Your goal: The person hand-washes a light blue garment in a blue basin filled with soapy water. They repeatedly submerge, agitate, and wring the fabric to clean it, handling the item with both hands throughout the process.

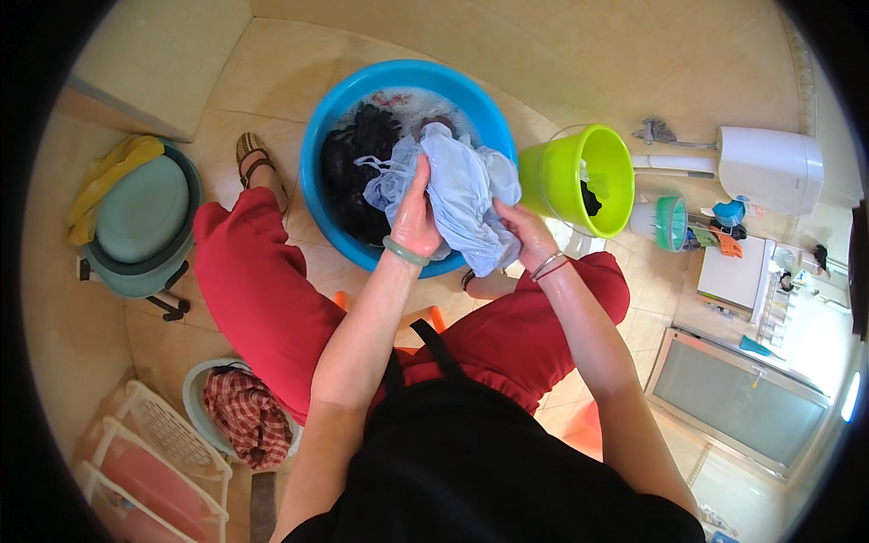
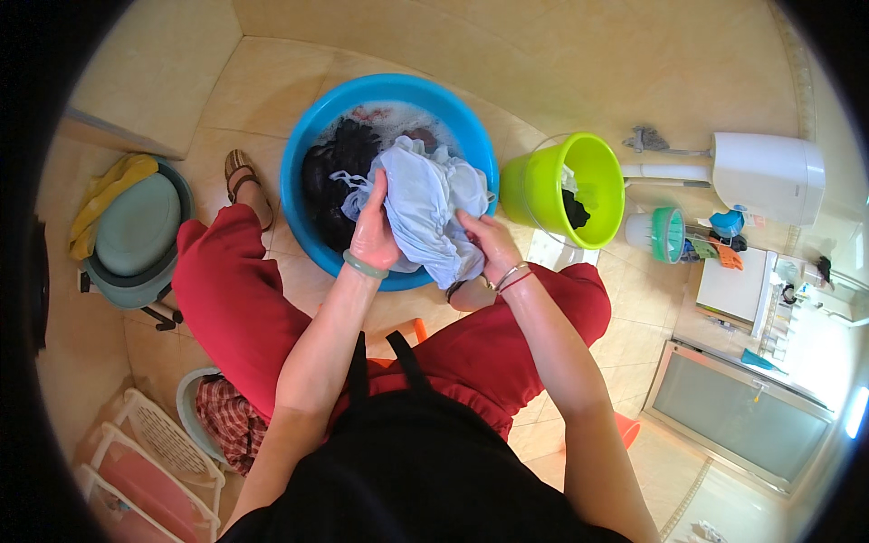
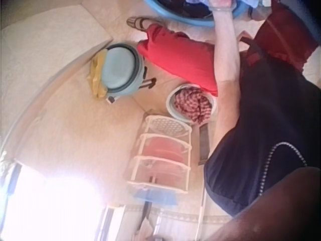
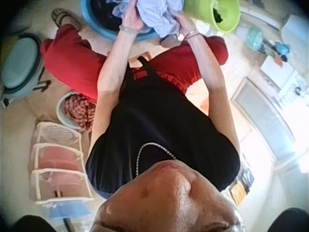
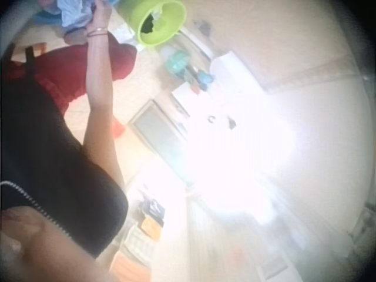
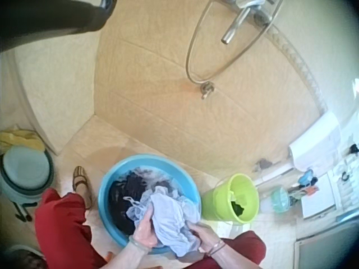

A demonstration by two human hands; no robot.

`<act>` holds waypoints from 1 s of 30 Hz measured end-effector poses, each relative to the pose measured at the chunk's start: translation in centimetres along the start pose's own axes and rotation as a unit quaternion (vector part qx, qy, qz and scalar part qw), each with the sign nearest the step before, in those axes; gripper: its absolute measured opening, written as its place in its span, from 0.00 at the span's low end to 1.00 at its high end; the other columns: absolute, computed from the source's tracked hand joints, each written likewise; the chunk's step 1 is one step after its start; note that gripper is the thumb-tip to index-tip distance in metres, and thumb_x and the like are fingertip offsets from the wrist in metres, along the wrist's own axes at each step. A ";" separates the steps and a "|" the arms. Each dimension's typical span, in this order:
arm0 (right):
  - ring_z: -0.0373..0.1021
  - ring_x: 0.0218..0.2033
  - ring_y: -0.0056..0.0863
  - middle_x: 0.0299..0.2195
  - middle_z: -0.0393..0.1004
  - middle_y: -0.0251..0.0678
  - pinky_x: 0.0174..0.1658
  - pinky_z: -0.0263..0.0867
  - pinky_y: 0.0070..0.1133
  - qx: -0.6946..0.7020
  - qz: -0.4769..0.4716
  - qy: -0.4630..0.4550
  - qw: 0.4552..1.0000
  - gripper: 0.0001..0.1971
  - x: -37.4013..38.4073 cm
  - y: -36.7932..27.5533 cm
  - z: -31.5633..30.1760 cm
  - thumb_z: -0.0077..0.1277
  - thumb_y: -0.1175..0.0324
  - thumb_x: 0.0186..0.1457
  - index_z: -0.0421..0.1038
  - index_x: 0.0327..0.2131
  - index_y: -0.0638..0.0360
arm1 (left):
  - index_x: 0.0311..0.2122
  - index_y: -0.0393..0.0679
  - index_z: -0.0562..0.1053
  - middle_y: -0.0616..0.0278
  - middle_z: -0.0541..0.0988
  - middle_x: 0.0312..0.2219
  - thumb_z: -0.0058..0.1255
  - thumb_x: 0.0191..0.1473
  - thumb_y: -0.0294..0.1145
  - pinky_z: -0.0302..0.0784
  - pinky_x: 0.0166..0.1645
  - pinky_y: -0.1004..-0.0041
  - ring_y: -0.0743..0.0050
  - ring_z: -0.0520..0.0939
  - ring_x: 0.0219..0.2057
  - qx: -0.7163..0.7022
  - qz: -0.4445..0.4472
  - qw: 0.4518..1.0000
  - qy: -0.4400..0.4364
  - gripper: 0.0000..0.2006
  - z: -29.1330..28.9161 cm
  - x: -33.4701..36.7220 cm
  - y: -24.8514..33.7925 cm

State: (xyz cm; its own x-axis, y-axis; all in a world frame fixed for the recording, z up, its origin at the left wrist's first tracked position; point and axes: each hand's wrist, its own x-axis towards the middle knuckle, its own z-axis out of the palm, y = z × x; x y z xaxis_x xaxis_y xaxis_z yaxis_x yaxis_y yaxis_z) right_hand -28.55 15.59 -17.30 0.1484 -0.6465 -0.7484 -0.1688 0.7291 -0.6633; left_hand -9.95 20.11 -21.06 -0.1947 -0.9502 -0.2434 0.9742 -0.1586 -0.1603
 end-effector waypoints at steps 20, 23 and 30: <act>0.70 0.43 0.29 0.42 0.73 0.38 0.47 0.66 0.26 0.189 -0.180 -0.074 0.963 0.19 -5.0 -12.2 -1.8 0.44 0.56 0.59 0.67 0.45 0.62 | 0.50 0.42 0.68 0.65 0.76 0.33 0.62 0.45 0.32 0.69 0.42 0.80 0.81 0.73 0.35 0.515 0.215 0.829 0.047 0.25 0.4 -0.3 -1.0; 0.68 0.46 0.32 0.44 0.71 0.40 0.51 0.63 0.29 0.215 -0.186 -0.100 0.954 0.19 -5.0 -12.4 -2.8 0.44 0.58 0.59 0.65 0.46 0.63 | 0.41 0.40 0.73 0.64 0.76 0.33 0.62 0.45 0.32 0.70 0.39 0.80 0.82 0.74 0.35 0.534 0.146 0.832 0.034 0.17 0.4 -0.6 -0.7; 0.68 0.47 0.33 0.45 0.71 0.42 0.52 0.63 0.29 0.196 -0.242 -0.070 0.948 0.16 -5.1 -12.3 -5.1 0.44 0.70 0.55 0.66 0.46 0.68 | 0.31 0.41 0.77 0.62 0.75 0.29 0.58 0.41 0.23 0.71 0.35 0.75 0.67 0.77 0.32 0.665 0.361 0.653 -0.028 0.08 1.6 -1.6 -1.8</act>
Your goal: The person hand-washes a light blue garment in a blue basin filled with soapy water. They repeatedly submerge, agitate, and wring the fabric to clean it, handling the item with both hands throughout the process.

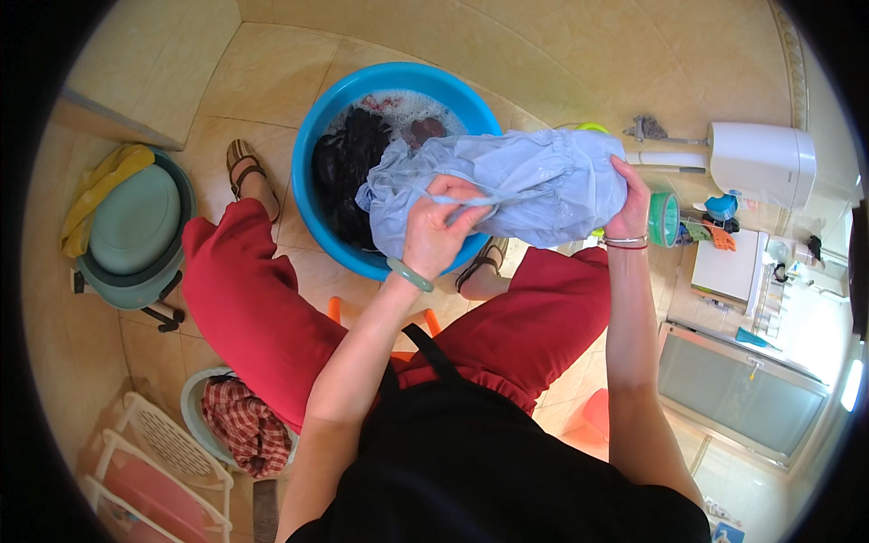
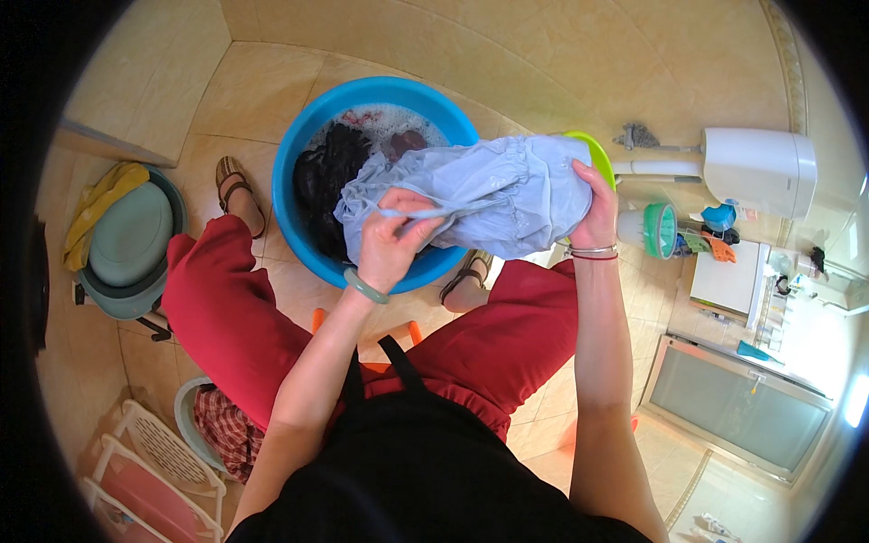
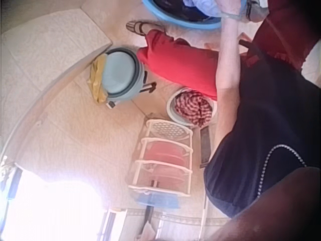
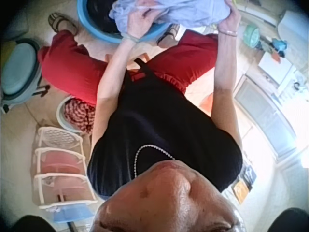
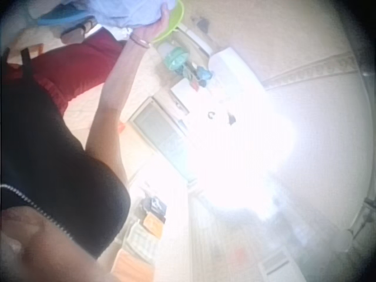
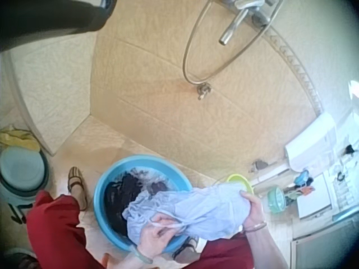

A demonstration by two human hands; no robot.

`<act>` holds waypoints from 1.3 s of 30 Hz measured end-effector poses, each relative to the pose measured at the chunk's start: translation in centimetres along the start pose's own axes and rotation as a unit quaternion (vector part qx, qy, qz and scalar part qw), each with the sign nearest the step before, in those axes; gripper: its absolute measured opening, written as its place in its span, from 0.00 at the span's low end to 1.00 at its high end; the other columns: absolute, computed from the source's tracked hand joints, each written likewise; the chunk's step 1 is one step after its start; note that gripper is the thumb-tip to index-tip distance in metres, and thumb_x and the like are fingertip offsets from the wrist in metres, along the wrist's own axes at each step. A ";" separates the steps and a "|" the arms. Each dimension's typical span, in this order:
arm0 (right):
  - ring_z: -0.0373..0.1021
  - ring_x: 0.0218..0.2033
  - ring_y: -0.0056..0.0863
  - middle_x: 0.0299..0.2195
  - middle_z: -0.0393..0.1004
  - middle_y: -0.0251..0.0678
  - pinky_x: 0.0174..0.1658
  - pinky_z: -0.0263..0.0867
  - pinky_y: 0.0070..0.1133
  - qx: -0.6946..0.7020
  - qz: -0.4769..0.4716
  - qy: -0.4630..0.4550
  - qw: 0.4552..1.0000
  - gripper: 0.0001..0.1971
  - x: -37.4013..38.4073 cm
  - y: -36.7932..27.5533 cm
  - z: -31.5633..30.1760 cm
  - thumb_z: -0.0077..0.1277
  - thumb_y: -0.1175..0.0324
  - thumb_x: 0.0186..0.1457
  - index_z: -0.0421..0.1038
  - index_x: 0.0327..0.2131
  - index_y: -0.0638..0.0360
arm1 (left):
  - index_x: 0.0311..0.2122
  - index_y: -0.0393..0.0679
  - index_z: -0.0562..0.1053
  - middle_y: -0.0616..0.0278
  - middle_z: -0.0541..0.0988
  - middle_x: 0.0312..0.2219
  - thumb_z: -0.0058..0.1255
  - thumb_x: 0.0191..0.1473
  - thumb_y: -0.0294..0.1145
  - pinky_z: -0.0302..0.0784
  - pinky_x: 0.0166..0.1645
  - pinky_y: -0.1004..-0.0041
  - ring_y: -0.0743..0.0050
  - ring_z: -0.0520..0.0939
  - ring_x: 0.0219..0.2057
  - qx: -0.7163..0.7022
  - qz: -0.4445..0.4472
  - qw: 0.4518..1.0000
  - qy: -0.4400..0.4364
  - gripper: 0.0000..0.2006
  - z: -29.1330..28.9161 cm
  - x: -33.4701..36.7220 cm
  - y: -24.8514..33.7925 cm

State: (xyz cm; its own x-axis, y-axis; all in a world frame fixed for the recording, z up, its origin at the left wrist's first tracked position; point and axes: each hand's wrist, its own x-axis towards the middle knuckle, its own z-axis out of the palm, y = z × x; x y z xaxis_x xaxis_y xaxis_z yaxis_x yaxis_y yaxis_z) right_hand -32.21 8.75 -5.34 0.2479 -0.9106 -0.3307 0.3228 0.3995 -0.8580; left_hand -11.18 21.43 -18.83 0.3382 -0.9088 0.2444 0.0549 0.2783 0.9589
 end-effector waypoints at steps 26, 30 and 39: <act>0.68 0.47 0.36 0.45 0.70 0.45 0.52 0.62 0.30 0.081 0.132 -0.016 0.988 0.18 -0.7 0.9 1.0 0.41 0.68 0.56 0.63 0.47 0.69 | 0.55 0.43 0.65 0.55 0.71 0.47 0.56 0.48 0.27 0.69 0.39 0.80 0.75 0.74 0.37 -0.235 -0.248 0.938 0.054 0.27 2.7 0.5 0.0; 0.68 0.47 0.36 0.45 0.70 0.45 0.52 0.62 0.30 0.077 0.123 -0.002 0.989 0.18 -0.9 1.2 0.8 0.42 0.68 0.56 0.63 0.48 0.68 | 0.45 0.40 0.73 0.67 0.75 0.33 0.51 0.51 0.22 0.63 0.30 0.85 0.90 0.67 0.25 -0.070 -0.311 0.945 -0.072 0.13 2.5 0.9 -2.5; 0.67 0.48 0.36 0.47 0.68 0.43 0.53 0.61 0.31 0.047 0.007 0.039 0.998 0.20 -1.7 -0.9 1.5 0.43 0.71 0.53 0.61 0.50 0.66 | 0.33 0.40 0.73 0.74 0.73 0.27 0.51 0.54 0.26 0.63 0.33 0.86 0.90 0.68 0.28 -0.130 -0.121 0.971 0.162 0.03 -1.2 4.6 3.2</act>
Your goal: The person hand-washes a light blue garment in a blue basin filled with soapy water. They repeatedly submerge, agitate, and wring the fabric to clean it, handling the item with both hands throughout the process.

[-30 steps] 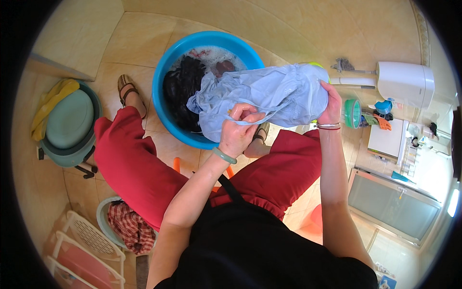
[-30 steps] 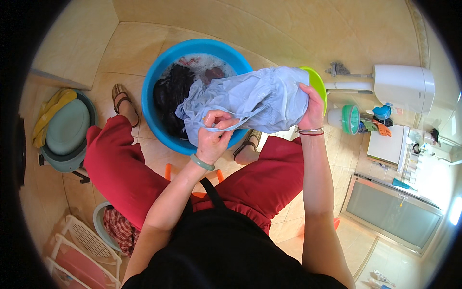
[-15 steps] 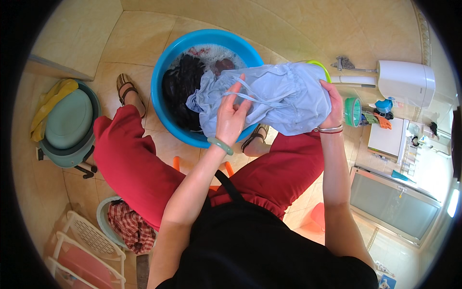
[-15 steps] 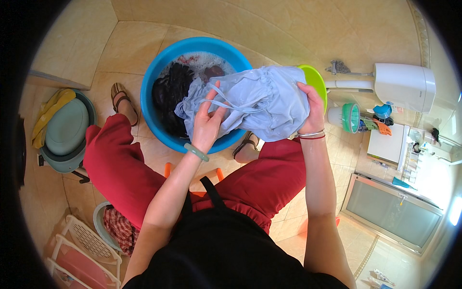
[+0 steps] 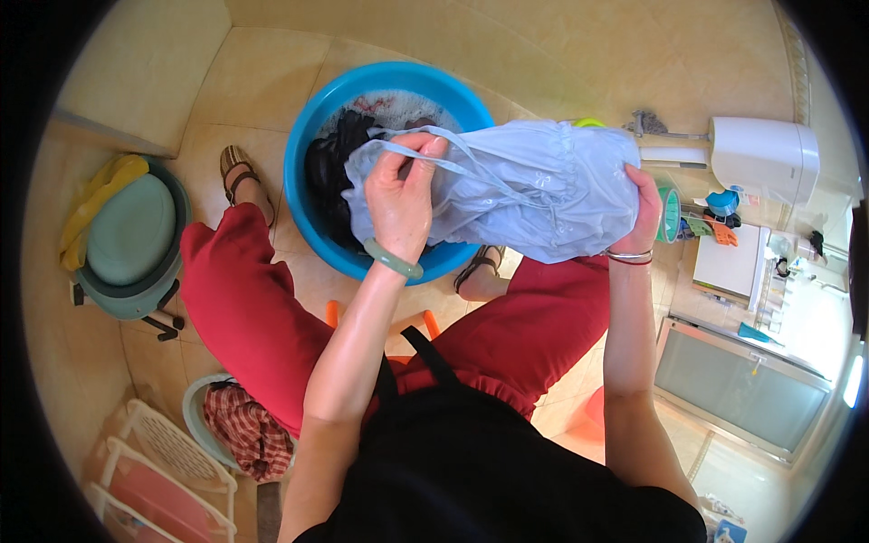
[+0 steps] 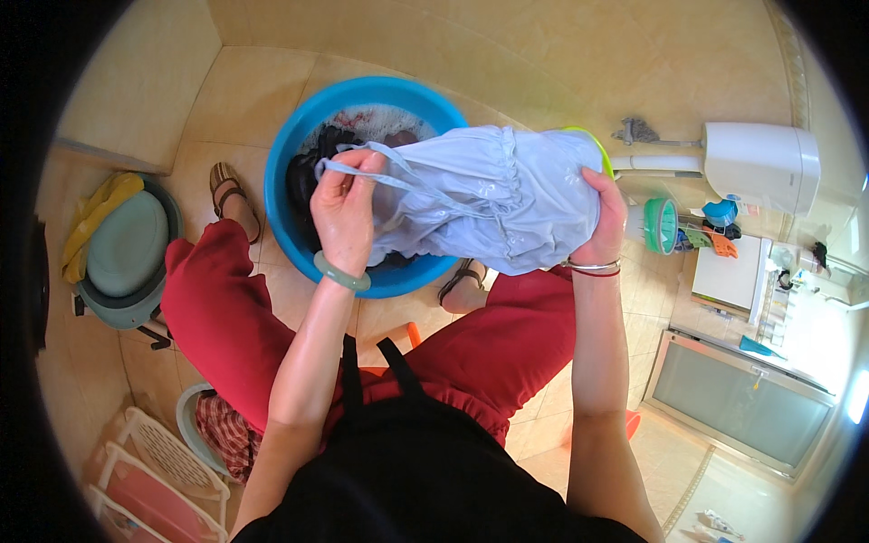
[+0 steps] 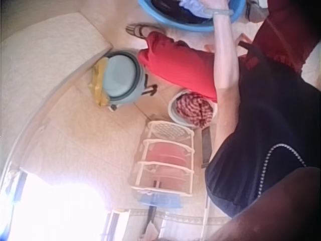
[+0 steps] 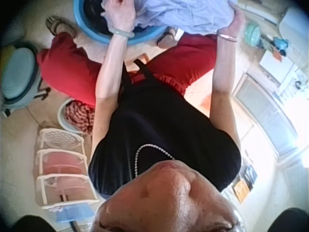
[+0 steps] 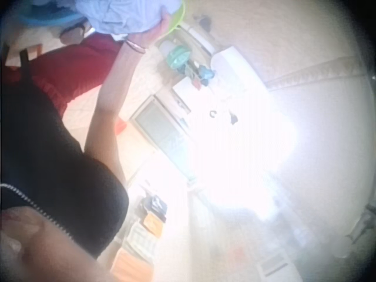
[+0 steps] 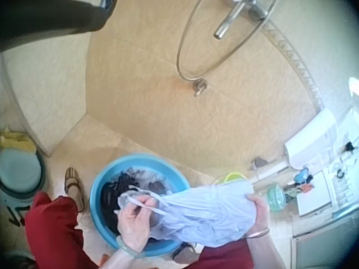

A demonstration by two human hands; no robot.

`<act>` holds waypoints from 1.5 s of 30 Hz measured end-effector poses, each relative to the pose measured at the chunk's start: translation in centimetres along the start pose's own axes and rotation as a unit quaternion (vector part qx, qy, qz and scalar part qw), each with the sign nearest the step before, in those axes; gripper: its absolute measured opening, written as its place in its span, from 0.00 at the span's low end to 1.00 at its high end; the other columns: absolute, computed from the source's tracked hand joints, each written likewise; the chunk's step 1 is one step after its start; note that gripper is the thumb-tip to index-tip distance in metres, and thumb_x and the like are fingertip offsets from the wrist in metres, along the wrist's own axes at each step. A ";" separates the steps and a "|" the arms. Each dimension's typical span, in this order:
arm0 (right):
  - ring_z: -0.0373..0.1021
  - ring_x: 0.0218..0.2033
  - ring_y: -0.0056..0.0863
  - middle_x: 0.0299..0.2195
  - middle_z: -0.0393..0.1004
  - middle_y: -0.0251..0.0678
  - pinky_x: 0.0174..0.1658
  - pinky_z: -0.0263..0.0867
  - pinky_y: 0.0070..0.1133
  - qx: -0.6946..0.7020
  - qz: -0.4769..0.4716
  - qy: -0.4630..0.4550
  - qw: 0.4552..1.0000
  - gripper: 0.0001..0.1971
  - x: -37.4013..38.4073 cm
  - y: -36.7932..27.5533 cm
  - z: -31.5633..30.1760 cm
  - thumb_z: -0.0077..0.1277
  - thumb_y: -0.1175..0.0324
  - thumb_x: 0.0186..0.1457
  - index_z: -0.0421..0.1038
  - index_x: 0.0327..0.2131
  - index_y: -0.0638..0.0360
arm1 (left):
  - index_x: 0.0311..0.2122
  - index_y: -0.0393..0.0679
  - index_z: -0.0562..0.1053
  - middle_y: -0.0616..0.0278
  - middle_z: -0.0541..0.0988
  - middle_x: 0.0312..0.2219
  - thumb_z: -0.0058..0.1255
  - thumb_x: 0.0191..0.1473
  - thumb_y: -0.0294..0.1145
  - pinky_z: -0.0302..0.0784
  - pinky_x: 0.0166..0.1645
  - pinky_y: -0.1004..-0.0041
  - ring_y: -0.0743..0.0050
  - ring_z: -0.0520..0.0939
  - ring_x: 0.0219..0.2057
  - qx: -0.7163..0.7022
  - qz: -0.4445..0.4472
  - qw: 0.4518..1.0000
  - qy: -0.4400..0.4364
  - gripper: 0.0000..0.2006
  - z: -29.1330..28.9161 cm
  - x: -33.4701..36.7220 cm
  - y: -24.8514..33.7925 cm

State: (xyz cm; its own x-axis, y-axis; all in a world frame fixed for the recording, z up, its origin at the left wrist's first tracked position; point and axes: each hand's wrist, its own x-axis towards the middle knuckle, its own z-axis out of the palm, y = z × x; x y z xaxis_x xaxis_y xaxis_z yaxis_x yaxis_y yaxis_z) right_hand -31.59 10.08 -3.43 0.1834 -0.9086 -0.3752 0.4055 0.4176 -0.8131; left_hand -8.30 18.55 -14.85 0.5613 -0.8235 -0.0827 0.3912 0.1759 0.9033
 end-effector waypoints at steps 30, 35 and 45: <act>0.71 0.37 0.33 0.36 0.74 0.39 0.43 0.66 0.24 -0.418 -0.113 -0.183 0.882 0.17 -0.8 -3.2 2.1 0.44 0.72 0.43 0.68 0.40 0.65 | 0.25 0.38 0.75 0.48 0.77 0.24 0.43 0.49 0.35 0.75 0.36 0.57 0.46 0.79 0.28 0.551 -0.046 0.695 -0.460 0.13 -1.6 -5.2 2.3; 0.69 0.31 0.44 0.28 0.71 0.45 0.35 0.65 0.33 -0.652 -0.259 -0.327 0.634 0.14 -4.5 4.1 5.8 0.46 0.74 0.44 0.67 0.38 0.60 | 0.35 0.38 0.75 0.46 0.78 0.26 0.48 0.50 0.46 0.75 0.34 0.62 0.50 0.79 0.32 0.471 0.030 0.829 -0.300 0.19 1.0 0.4 7.0; 0.66 0.45 0.45 0.48 0.65 0.48 0.44 0.65 0.31 -0.552 -0.240 -0.226 0.766 0.34 -11.1 19.2 2.1 0.50 0.51 0.52 0.53 0.55 0.63 | 0.52 0.43 0.66 0.55 0.76 0.37 0.45 0.45 0.14 0.72 0.43 0.76 0.72 0.76 0.37 0.217 -0.259 0.890 -0.307 0.26 -3.6 4.6 2.6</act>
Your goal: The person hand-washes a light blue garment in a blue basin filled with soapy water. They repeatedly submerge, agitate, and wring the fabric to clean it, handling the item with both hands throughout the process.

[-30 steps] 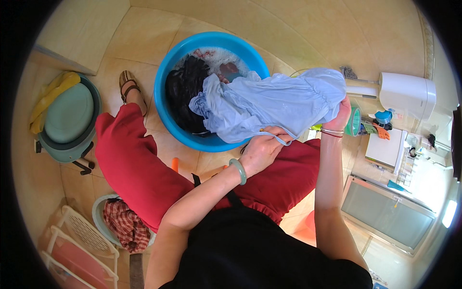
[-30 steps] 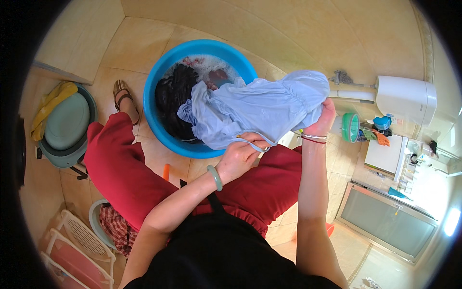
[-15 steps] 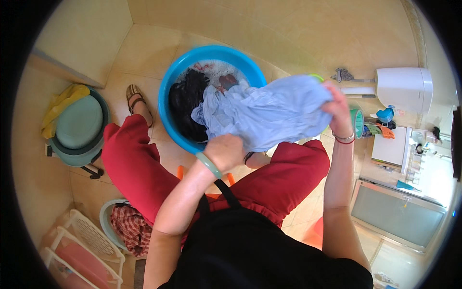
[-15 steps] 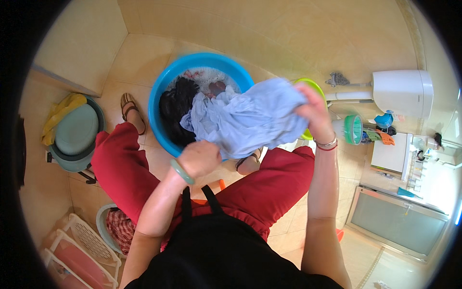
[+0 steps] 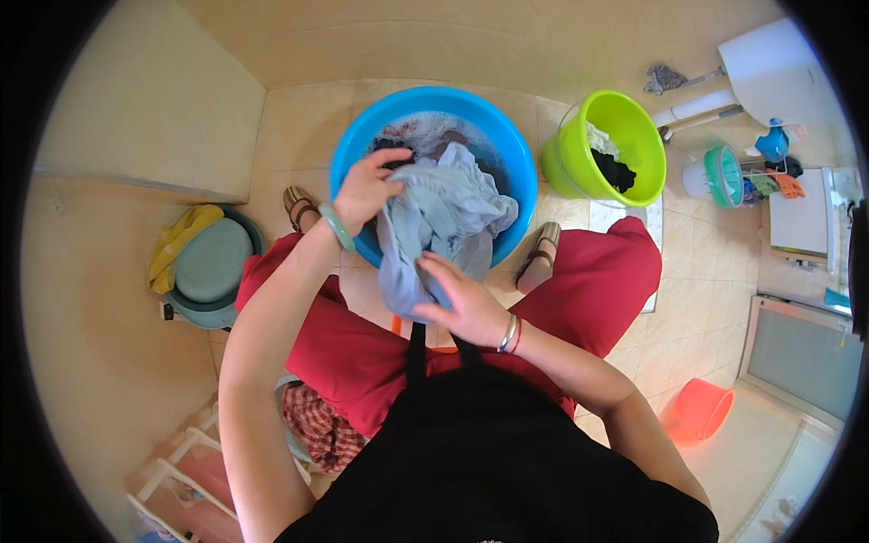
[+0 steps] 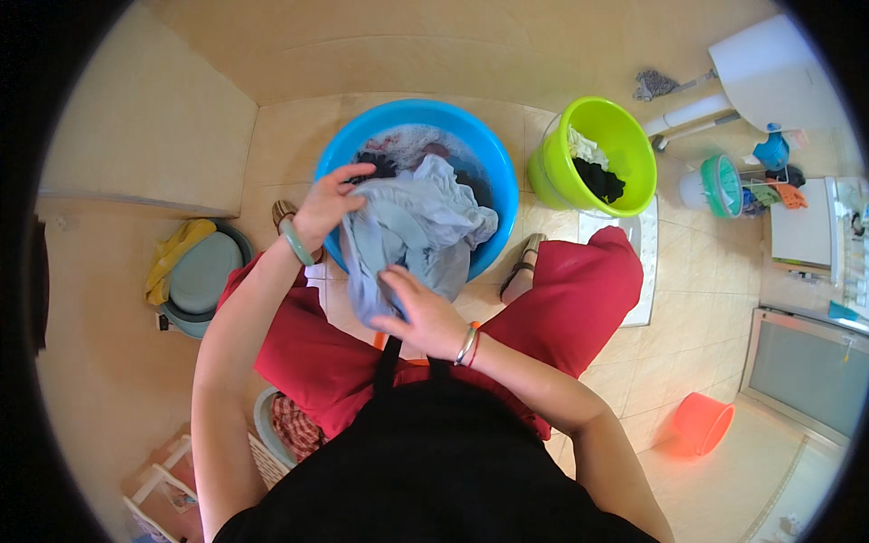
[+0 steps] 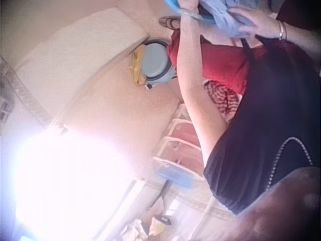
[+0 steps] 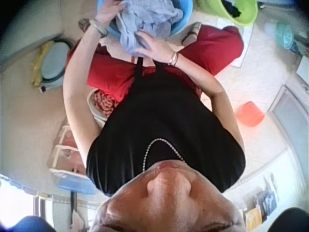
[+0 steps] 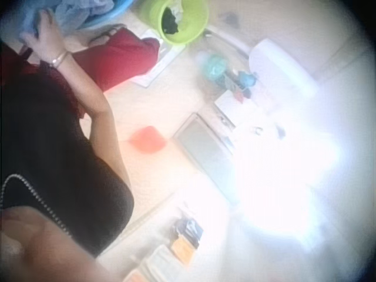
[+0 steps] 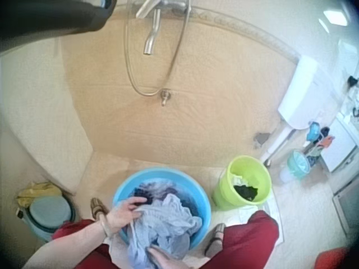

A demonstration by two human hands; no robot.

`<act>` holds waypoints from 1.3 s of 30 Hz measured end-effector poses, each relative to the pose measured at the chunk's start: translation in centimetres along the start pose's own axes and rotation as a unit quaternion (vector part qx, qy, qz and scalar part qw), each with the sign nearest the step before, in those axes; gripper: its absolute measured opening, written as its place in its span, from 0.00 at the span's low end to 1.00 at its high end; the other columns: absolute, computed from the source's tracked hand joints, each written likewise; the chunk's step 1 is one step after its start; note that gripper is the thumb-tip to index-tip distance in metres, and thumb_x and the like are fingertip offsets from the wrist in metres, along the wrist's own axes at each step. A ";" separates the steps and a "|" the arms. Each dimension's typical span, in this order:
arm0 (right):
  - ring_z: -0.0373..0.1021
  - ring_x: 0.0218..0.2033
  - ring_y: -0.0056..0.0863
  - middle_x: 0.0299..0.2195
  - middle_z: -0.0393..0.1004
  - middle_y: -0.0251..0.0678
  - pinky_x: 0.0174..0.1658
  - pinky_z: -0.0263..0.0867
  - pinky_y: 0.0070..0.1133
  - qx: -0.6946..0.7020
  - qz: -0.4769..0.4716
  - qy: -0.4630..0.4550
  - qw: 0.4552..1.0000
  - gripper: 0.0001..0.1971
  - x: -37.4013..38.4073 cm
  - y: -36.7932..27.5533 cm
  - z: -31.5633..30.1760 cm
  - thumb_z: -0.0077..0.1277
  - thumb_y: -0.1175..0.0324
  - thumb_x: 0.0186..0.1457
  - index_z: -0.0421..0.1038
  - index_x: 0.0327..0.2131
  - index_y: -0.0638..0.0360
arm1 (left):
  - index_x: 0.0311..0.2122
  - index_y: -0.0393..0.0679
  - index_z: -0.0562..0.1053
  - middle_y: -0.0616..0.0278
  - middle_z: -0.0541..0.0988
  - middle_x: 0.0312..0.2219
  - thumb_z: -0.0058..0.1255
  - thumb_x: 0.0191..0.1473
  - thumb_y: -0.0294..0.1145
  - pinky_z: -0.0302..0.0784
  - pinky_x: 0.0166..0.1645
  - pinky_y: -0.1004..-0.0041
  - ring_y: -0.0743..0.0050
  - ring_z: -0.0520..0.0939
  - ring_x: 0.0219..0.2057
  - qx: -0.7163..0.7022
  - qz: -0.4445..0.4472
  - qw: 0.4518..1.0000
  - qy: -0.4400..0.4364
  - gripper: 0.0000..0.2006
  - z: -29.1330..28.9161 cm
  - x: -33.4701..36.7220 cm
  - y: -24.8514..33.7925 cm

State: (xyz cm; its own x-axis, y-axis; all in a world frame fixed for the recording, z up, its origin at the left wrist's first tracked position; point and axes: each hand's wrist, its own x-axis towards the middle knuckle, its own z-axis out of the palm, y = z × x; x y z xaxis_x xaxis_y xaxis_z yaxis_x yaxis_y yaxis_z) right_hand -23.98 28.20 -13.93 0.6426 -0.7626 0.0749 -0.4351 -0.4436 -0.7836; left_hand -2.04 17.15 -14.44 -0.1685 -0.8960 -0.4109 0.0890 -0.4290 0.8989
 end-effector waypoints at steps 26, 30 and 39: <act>0.70 0.44 0.28 0.42 0.75 0.38 0.48 0.63 0.24 0.003 0.064 -0.289 0.955 0.32 9.2 2.1 -19.0 0.63 0.52 0.40 0.69 0.46 0.64 | 0.25 0.46 0.72 0.77 0.70 0.20 0.50 0.55 0.36 0.64 0.29 0.83 0.91 0.68 0.22 0.003 0.258 0.962 -0.093 0.09 7.5 -7.2 22.7; 0.73 0.31 0.38 0.26 0.76 0.44 0.42 0.66 0.24 -0.190 0.007 -0.151 0.970 0.25 8.8 2.8 -22.4 0.58 0.45 0.43 0.76 0.32 0.59 | 0.24 0.45 0.71 0.76 0.72 0.21 0.50 0.55 0.39 0.65 0.31 0.82 0.89 0.70 0.24 0.151 0.279 0.941 -0.117 0.11 3.6 -7.4 27.0; 0.58 0.13 0.32 0.14 0.65 0.40 0.30 0.55 0.24 -0.425 -0.159 0.078 0.888 0.15 10.4 -9.9 -35.4 0.50 0.56 0.54 0.74 0.24 0.56 | 0.37 0.41 0.76 0.64 0.78 0.24 0.57 0.48 0.45 0.71 0.35 0.77 0.83 0.73 0.27 0.567 0.336 0.749 0.068 0.17 -4.9 -7.3 28.9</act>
State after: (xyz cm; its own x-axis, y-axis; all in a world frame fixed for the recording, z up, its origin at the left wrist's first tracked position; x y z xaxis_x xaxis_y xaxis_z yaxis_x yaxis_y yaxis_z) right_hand -35.31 7.94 16.43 0.7520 -0.5617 0.3450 -0.6087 -0.7926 0.0361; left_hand 6.56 10.77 13.76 -0.3512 -0.9024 0.2497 -0.7956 0.4282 0.4285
